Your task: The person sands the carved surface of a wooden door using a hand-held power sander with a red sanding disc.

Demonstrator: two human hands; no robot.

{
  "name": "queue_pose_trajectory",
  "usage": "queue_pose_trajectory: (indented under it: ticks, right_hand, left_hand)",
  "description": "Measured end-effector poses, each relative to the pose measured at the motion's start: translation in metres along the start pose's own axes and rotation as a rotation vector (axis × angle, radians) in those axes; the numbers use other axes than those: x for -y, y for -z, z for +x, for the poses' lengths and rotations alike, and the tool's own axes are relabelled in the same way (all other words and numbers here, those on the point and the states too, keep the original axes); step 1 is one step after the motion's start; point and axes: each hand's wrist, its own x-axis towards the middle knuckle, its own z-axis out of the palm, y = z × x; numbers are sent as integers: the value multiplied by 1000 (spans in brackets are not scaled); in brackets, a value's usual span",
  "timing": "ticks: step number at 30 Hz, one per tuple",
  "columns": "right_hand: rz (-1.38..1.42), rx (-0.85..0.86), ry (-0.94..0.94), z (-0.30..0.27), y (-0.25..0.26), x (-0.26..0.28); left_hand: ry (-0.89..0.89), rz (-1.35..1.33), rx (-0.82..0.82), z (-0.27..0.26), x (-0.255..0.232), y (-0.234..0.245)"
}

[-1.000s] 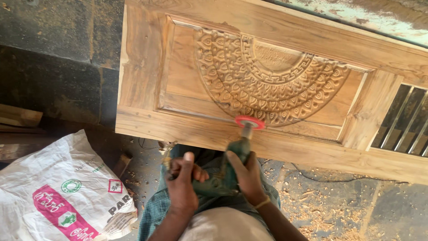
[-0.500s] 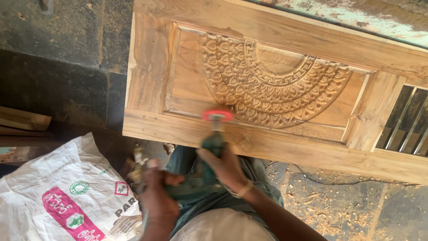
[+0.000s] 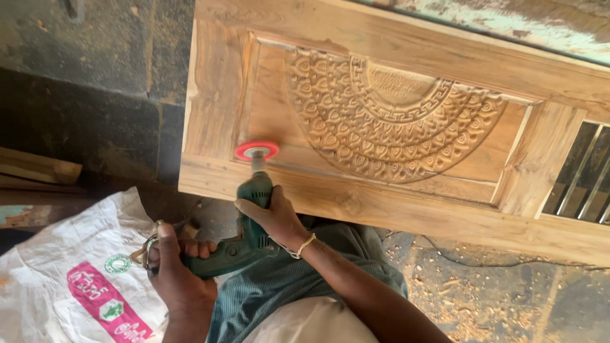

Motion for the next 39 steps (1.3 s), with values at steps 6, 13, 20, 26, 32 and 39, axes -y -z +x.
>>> queue_pose_trajectory:
  ticks: [6, 13, 20, 26, 32, 39]
  right_hand:
    - [591, -22, -84, -23, 35, -18]
    - [677, -392, -194, -44, 56, -41]
    - [645, -424, -149, -46, 53, -40]
    - [600, -486, -131, -46, 54, -47]
    - [442, -540, -128, -43, 61, -58]
    - [498, -442, -146, -34, 56, -48]
  left_hand:
    - [-114, 148, 416, -30, 20, -40]
    - [53, 206, 445, -32, 53, -82]
    - [115, 281, 384, -24, 56, -82]
    - [156, 280, 391, -23, 62, -84]
    - [184, 264, 392, -21, 69, -84]
    - [179, 204, 338, -9, 62, -84]
